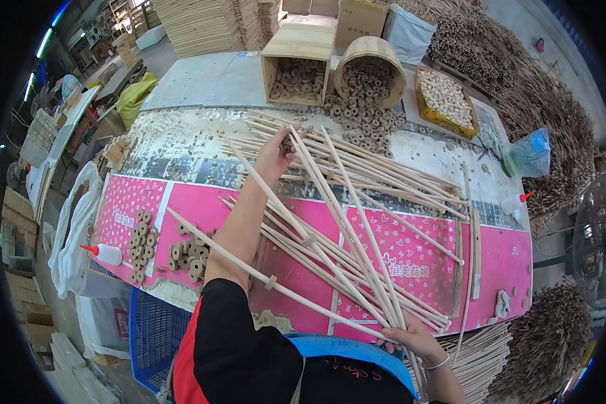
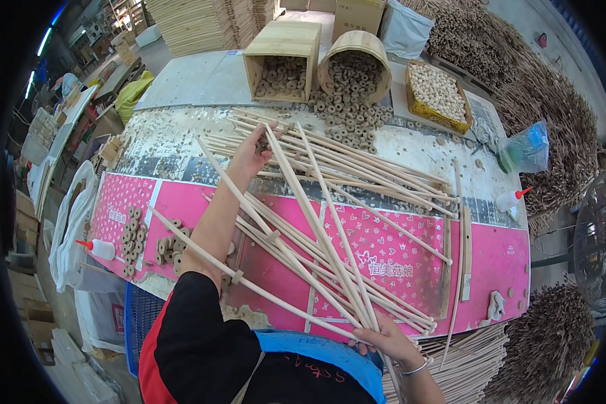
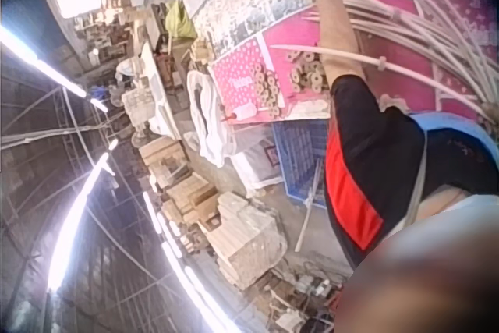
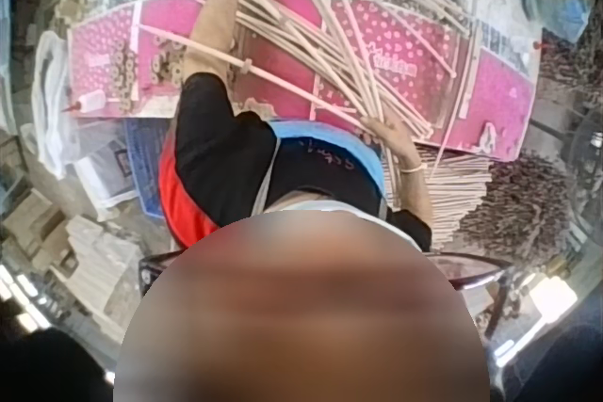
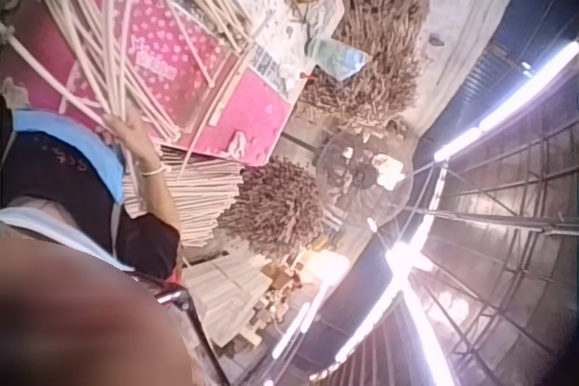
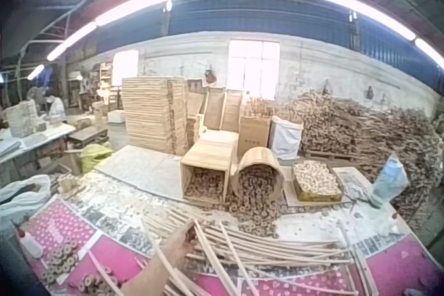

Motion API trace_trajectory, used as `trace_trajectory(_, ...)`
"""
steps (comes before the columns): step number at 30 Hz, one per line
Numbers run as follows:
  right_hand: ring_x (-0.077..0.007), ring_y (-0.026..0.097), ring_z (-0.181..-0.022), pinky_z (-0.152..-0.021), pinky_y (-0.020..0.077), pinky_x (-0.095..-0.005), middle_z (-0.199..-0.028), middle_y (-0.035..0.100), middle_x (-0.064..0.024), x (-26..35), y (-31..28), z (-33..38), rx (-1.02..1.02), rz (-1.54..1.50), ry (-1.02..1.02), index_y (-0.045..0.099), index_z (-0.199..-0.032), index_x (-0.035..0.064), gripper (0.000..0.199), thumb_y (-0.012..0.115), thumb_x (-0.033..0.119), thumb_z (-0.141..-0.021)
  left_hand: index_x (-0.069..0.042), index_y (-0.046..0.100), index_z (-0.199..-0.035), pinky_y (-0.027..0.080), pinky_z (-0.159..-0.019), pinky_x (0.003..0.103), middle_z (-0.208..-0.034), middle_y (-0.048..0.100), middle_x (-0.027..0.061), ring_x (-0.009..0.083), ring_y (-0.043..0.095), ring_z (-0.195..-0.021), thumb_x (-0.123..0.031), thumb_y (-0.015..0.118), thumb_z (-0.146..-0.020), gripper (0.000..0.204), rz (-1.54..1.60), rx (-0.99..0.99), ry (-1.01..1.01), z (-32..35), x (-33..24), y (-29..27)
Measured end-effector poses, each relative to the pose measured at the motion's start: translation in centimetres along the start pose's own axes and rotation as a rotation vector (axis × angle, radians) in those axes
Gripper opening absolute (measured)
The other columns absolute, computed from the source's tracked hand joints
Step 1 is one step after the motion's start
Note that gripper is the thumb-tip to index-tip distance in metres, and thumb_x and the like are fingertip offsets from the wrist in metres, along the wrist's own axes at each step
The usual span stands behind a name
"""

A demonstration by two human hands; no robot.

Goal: Slide wooden ring-shaped components onto long wooden dowels at a workbench.

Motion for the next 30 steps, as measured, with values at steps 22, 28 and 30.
trace_trajectory(22, -0.0087, 0.062, -0.057, -0.045, 0.0419, -0.0180, -0.085, 0.071, -0.0102, 1.7, -1.7, -2.2, -0.107, -0.028, -0.179, 0.048, -0.132, -0.0008, 0.041, 0.063, 0.018, -0.099, 0.007, 0.059, -0.126, 0.055, -0.076, 0.023, -0.109, 0.069, 0.0123, 0.0169, 0.066, -0.091, -0.014, 0.059, -0.097, 0.036, -0.057, 0.213, -0.132, 5.9, 5.9, 1.4)
trace_trajectory(28, -0.0083, 0.061, -0.058, -0.046, 0.0420, -0.0180, -0.084, 0.068, -0.0067, 0.2, -1.2, -0.8, -0.086, -0.017, -0.119, 0.045, -0.139, -0.0005, 0.047, 0.062, 0.016, -0.098, 0.009, 0.049, -0.131, 0.059, -0.094, 0.033, -0.129, 0.060, 0.0211, 0.0286, 0.065, -0.115, 0.002, 0.043, -0.094, 0.038, 0.144, 0.085, 0.163, 2.1, -1.2, -0.5)
trace_trajectory(30, -0.0076, 0.060, -0.057, -0.046, 0.0417, -0.0181, -0.083, 0.065, -0.0049, 0.3, -0.9, -0.5, -0.093, -0.007, -0.095, 0.046, -0.137, -0.0009, 0.046, 0.063, 0.016, -0.098, 0.010, 0.049, -0.131, 0.059, -0.093, 0.033, -0.130, 0.060, 0.0211, 0.0295, 0.065, -0.116, 0.006, 0.041, -0.093, 0.039, 0.077, 0.046, 0.239, 0.9, -2.1, -1.8)
Point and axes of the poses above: each hand's wrist, its own z-axis away from the middle knuckle, its own y-axis out of the palm, x = y × z, the point moved 1 cm from there along -z, towards the middle knuckle
